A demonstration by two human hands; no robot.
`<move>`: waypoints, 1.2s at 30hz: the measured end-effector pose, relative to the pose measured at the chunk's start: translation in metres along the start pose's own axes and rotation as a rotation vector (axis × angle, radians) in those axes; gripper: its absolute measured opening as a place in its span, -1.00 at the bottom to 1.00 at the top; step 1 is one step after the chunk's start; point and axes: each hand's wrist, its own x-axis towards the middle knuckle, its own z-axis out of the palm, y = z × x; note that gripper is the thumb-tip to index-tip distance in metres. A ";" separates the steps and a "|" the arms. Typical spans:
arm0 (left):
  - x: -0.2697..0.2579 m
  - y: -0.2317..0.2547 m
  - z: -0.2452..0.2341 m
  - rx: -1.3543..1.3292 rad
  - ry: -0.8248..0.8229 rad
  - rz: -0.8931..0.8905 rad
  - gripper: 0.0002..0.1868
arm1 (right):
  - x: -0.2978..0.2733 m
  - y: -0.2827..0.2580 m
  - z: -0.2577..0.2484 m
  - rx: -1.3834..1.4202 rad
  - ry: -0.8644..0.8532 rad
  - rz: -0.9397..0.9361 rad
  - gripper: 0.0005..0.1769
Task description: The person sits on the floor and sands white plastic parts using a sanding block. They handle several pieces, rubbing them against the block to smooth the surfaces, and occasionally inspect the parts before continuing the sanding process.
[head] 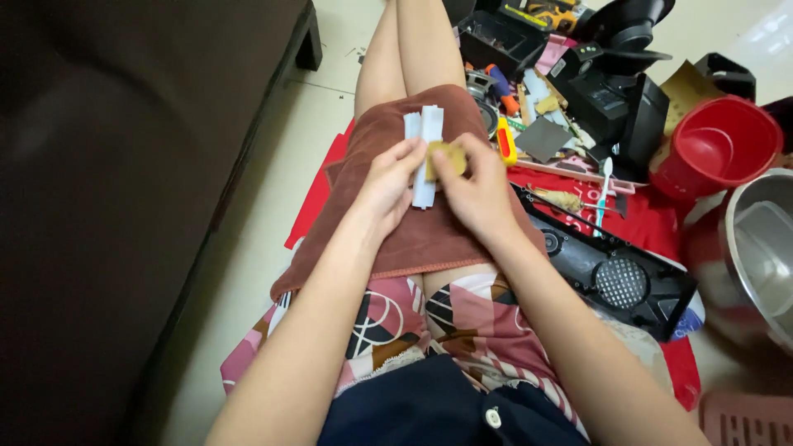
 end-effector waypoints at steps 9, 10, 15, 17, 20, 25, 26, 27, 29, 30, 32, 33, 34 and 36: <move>-0.008 0.005 0.006 0.022 0.044 -0.031 -0.55 | 0.001 -0.004 -0.001 0.074 -0.199 0.194 -0.91; -0.011 0.005 0.007 0.020 0.049 -0.036 -0.55 | 0.000 -0.002 -0.002 0.075 -0.204 0.199 -0.91; -0.005 0.003 0.005 -0.017 0.032 0.005 -0.57 | -0.001 -0.005 -0.002 0.037 -0.142 0.167 -0.94; -0.005 0.003 0.005 0.000 0.035 0.004 -0.59 | -0.001 -0.010 -0.002 0.052 -0.086 0.159 -0.96; -0.013 0.009 0.012 0.058 0.027 -0.003 -0.60 | -0.002 -0.011 -0.002 0.138 0.037 0.158 -0.94; -0.021 0.013 0.021 0.156 0.028 -0.001 -0.67 | -0.005 -0.012 -0.004 0.202 0.198 0.110 -0.89; -0.024 0.014 0.022 0.147 0.007 0.017 -0.67 | -0.004 -0.008 -0.004 0.180 0.258 0.103 -0.90; -0.027 0.015 0.023 0.140 -0.015 0.034 -0.67 | -0.003 -0.003 -0.004 0.158 0.319 0.097 -0.90; -0.027 0.016 0.023 0.143 -0.028 0.030 -0.67 | -0.004 -0.001 -0.005 0.085 0.353 0.073 -0.90; -0.027 0.017 0.023 0.145 -0.040 0.026 -0.67 | -0.004 0.000 -0.005 0.010 0.385 0.048 -0.89; -0.026 0.016 0.022 0.139 -0.040 0.023 -0.68 | -0.004 0.000 -0.005 -0.005 0.399 0.052 -0.90; -0.025 0.015 0.022 0.131 -0.037 0.023 -0.69 | -0.004 0.000 -0.006 -0.021 0.409 0.052 -0.90; -0.025 0.015 0.022 0.133 -0.038 0.020 -0.69 | -0.005 -0.002 -0.006 -0.021 0.411 0.055 -0.90; -0.025 0.016 0.023 0.131 -0.028 0.019 -0.70 | -0.005 -0.008 -0.005 0.011 0.419 0.052 -0.89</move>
